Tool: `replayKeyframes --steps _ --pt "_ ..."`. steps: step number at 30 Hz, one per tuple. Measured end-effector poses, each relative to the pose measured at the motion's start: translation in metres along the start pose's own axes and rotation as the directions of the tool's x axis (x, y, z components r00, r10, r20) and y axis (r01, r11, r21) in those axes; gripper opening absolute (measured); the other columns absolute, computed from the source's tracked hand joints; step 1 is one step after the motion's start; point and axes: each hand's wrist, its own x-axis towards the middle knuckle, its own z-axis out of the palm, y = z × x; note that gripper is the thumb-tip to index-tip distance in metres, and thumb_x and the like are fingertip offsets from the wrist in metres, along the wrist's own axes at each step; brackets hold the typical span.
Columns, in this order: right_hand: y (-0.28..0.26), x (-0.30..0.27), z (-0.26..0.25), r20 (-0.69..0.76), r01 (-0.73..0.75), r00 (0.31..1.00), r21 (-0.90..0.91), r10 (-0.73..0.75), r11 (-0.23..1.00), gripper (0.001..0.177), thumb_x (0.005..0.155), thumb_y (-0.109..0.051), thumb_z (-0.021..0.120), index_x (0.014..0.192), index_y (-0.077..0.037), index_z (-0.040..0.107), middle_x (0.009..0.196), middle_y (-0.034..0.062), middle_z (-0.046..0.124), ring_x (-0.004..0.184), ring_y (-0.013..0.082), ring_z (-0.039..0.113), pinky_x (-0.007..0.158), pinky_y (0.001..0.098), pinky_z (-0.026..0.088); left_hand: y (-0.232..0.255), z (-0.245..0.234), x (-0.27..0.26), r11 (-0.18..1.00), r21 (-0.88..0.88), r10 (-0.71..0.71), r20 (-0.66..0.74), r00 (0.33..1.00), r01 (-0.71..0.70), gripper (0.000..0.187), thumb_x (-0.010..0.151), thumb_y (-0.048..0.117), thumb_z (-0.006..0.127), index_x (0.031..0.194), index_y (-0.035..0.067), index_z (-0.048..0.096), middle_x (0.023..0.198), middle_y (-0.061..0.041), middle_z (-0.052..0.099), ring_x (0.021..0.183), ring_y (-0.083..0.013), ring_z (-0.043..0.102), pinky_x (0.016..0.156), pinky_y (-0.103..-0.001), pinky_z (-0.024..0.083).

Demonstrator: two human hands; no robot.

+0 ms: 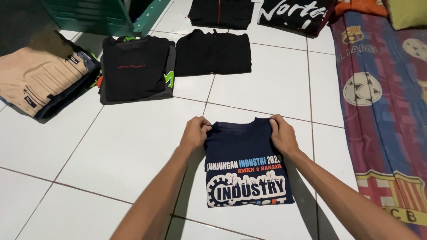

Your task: Fold several t-shirts on the floor.

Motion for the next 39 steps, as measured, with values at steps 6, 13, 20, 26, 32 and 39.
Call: replayKeyframes --steps 6,13,20,26,32,39 --pt "-0.015 -0.002 -0.007 0.035 -0.044 0.999 0.077 0.042 0.996 0.032 0.108 -0.029 0.044 0.117 -0.003 0.062 0.095 0.0194 0.072 0.089 0.0309 0.071 0.083 0.0429 0.054 0.031 -0.027 -0.007 0.998 0.069 0.022 -0.09 0.996 -0.015 0.031 0.1 0.024 0.06 0.092 -0.004 0.069 0.086 -0.027 0.068 0.08 -0.0427 0.067 0.075 -0.047 0.053" --pt "-0.028 0.006 -0.007 0.103 -0.15 0.984 0.048 0.145 0.987 0.034 0.11 -0.03 0.041 0.118 -0.005 0.061 0.09 0.0219 0.073 0.085 0.0344 0.072 0.081 0.045 0.054 0.015 0.003 -0.002 0.976 0.069 -0.201 -0.099 0.975 0.208 0.042 0.107 0.029 0.052 0.087 -0.007 0.065 0.085 -0.033 0.066 0.082 -0.0508 0.064 0.075 -0.052 0.051" --pt "0.006 0.023 0.016 0.047 -0.139 0.988 -0.138 0.147 0.981 0.032 0.107 -0.031 0.046 0.12 -0.008 0.064 0.102 0.0192 0.07 0.095 0.0357 0.069 0.086 0.0478 0.053 -0.034 0.07 -0.001 0.889 -0.143 -0.457 -0.285 0.842 0.435 0.042 0.102 0.035 0.056 0.096 -0.006 0.064 0.095 -0.03 0.071 0.093 -0.0449 0.069 0.086 -0.049 0.053" --pt "-0.014 0.0 0.009 -0.055 -0.239 0.971 -0.105 0.235 0.965 0.049 0.1 -0.041 0.059 0.132 -0.003 0.054 0.125 0.0223 0.054 0.115 0.0367 0.06 0.094 0.0483 0.051 0.038 0.031 -0.04 0.859 -0.285 -0.482 -0.17 0.859 0.426 0.042 0.098 0.041 0.065 0.109 0.001 0.062 0.099 -0.022 0.072 0.095 -0.0356 0.071 0.088 -0.044 0.053" --pt "-0.004 -0.018 0.018 0.049 -0.342 0.933 -0.19 0.357 0.92 0.079 0.089 -0.053 0.066 0.145 -0.003 0.04 0.129 0.0256 0.05 0.106 0.0383 0.066 0.088 0.0483 0.057 0.028 0.031 -0.059 0.89 -0.212 -0.433 -0.122 0.893 0.403 0.039 0.087 0.031 0.073 0.116 0.006 0.062 0.093 -0.021 0.075 0.086 -0.0349 0.074 0.079 -0.045 0.058" --pt "-0.033 -0.027 0.01 0.175 -0.394 0.79 -0.589 0.587 0.706 0.085 0.096 -0.069 0.051 0.146 -0.001 0.039 0.114 0.0262 0.069 0.105 0.037 0.073 0.089 0.0486 0.059 0.081 0.046 -0.089 0.758 0.101 -0.603 -0.269 0.751 0.645 0.039 0.099 0.031 0.061 0.127 0.006 0.052 0.121 -0.024 0.053 0.111 -0.0439 0.058 0.083 -0.05 0.054"
